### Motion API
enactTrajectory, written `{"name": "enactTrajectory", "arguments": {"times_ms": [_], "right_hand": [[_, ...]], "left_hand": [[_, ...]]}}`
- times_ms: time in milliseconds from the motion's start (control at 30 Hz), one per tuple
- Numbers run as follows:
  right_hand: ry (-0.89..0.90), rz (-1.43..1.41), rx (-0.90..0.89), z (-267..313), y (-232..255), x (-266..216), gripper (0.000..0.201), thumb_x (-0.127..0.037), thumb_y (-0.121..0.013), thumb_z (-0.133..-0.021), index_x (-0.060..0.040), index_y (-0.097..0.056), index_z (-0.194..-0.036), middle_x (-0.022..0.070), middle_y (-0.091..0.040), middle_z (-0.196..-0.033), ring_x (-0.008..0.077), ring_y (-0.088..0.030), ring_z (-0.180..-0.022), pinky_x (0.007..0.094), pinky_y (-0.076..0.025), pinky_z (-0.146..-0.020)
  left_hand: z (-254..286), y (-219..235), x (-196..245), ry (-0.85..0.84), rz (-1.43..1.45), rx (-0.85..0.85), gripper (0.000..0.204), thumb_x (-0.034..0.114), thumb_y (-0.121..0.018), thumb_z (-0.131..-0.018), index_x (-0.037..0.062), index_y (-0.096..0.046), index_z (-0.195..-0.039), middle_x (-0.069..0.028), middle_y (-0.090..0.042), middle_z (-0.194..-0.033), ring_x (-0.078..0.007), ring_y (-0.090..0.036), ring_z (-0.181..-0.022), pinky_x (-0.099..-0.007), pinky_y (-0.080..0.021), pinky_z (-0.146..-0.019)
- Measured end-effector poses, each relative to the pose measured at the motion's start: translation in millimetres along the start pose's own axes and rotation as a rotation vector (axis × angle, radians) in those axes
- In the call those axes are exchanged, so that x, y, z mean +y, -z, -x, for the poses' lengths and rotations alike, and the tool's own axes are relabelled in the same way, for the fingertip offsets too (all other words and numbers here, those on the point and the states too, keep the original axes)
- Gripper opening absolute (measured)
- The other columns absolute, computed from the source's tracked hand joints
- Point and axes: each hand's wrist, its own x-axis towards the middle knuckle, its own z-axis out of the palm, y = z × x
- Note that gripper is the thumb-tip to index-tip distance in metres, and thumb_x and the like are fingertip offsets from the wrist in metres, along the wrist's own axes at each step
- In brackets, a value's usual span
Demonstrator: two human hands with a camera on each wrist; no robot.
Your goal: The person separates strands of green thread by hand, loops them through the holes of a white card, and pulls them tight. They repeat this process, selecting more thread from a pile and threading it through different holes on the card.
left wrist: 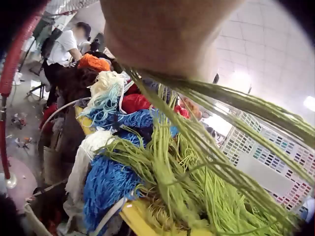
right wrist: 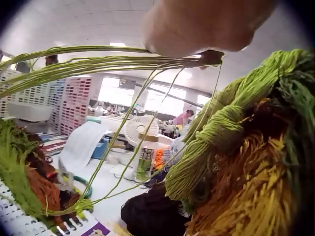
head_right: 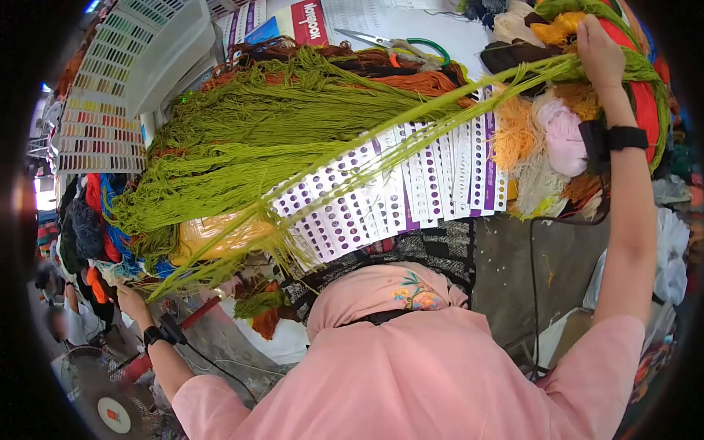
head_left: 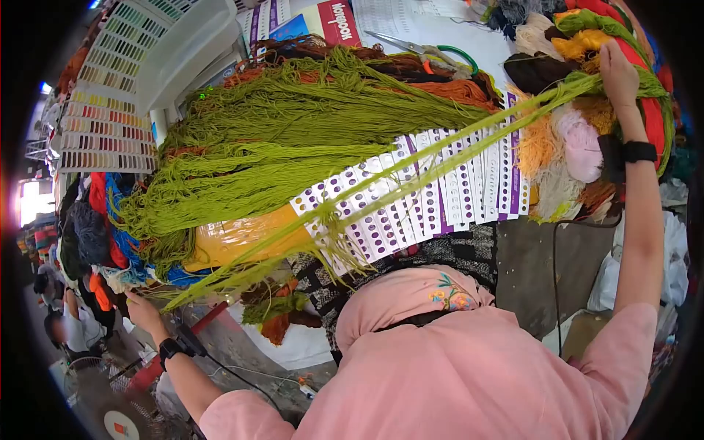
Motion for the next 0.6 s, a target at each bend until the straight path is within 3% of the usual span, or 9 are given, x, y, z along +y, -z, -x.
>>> {"name": "enactTrajectory", "arguments": {"times_ms": [100, 167, 200, 233, 267, 300, 333, 433, 600], "right_hand": [[0.0, -0.413, -0.006, 28, 19, -49, 0.015, -0.023, -0.045, -0.084, -0.0085, -0.046, -0.081, 0.0124, -0.052, -0.064, 0.0259, -0.053, -0.058, 0.0337, -0.039, -0.051], [-0.218, -0.848, -0.232, 55, 37, -77, 0.013, -0.014, -0.047, -0.083, -0.004, -0.043, -0.075, 0.003, -0.043, -0.06, 0.0107, -0.045, -0.055, 0.0232, -0.036, -0.051], [-0.264, -1.018, -0.294, 67, 46, -94, 0.013, -0.012, -0.046, -0.083, -0.0036, -0.043, -0.073, -0.0001, -0.039, -0.062, 0.007, -0.041, -0.056, 0.0209, -0.034, -0.052], [-0.315, -1.188, -0.353, 77, 54, -111, 0.013, -0.01, -0.046, -0.083, -0.0033, -0.042, -0.072, -0.0031, -0.036, -0.063, 0.0033, -0.037, -0.058, 0.0185, -0.032, -0.052], [-0.307, -1.233, -0.393, 84, 62, -127, 0.013, -0.01, -0.046, -0.083, -0.0035, -0.043, -0.072, -0.0033, -0.037, -0.064, 0.0034, -0.037, -0.059, 0.0184, -0.033, -0.052], [-0.298, -1.274, -0.43, 88, 69, -141, 0.013, -0.01, -0.046, -0.083, -0.0037, -0.043, -0.072, -0.0034, -0.037, -0.065, 0.0035, -0.038, -0.06, 0.0183, -0.033, -0.053], [-0.29, -1.312, -0.466, 90, 75, -151, 0.013, -0.01, -0.046, -0.083, -0.0039, -0.043, -0.072, -0.0036, -0.038, -0.066, 0.0035, -0.039, -0.061, 0.0182, -0.033, -0.053], [-0.313, -1.37, -0.448, 86, 94, -166, 0.013, -0.01, -0.046, -0.083, -0.0036, -0.043, -0.072, -0.0034, -0.038, -0.066, 0.0032, -0.039, -0.062, 0.0177, -0.034, -0.055], [-0.431, -1.44, -0.498, 80, 102, -153, 0.012, -0.011, -0.048, -0.082, -0.0054, -0.044, -0.071, -0.0042, -0.036, -0.065, 0.0024, -0.037, -0.06, 0.0181, -0.036, -0.056]], "left_hand": [[16, -24, -65, 0.293, -0.092, -0.037, 0.054, 0.039, -0.027, -0.088, -0.0083, -0.053, -0.087, -0.025, -0.056, -0.083, -0.0384, -0.053, -0.078, -0.0441, -0.041, -0.063], [54, -23, -38, 0.719, 0.975, -0.209, 0.044, 0.036, -0.039, -0.084, -0.004, -0.056, -0.078, -0.0088, -0.058, -0.073, -0.0217, -0.053, -0.063, -0.0367, -0.042, -0.057], [71, -33, -18, 0.797, 1.084, -0.245, 0.034, 0.03, -0.044, -0.082, -0.0004, -0.055, -0.072, -0.0004, -0.052, -0.067, -0.0159, -0.048, -0.059, -0.0308, -0.04, -0.053], [83, -18, 13, 0.809, 1.022, -0.59, 0.024, 0.025, -0.048, -0.081, 0.0032, -0.053, -0.07, 0.0033, -0.045, -0.062, -0.0109, -0.042, -0.055, -0.0241, -0.034, -0.048], [109, -4, 77, 0.367, 1.005, -0.589, 0.016, 0.021, -0.054, -0.078, 0.0074, -0.054, -0.07, 0.0068, -0.041, -0.056, -0.0054, -0.037, -0.049, -0.0215, -0.028, -0.043], [120, 21, 124, 0.669, 1.076, -0.746, 0.01, 0.018, -0.059, -0.075, 0.0081, -0.056, -0.072, 0.0074, -0.042, -0.055, -0.0025, -0.033, -0.046, -0.0195, -0.024, -0.041], [137, 32, 159, 0.671, 1.131, -0.822, 0.013, 0.019, -0.061, -0.074, 0.0065, -0.058, -0.076, 0.0069, -0.045, -0.056, -0.0026, -0.033, -0.044, -0.019, -0.024, -0.039], [172, 59, 225, 0.553, 1.237, -1.047, 0.014, 0.014, -0.062, -0.073, 0.0029, -0.061, -0.08, 0.0051, -0.05, -0.061, -0.0021, -0.036, -0.046, -0.0168, -0.026, -0.041], [207, 52, 287, 0.113, 1.023, -0.984, 0.02, 0.017, -0.063, -0.071, -0.0026, -0.062, -0.074, 0.0024, -0.046, -0.05, -0.0048, -0.039, -0.046, -0.0205, -0.032, -0.043]]}}
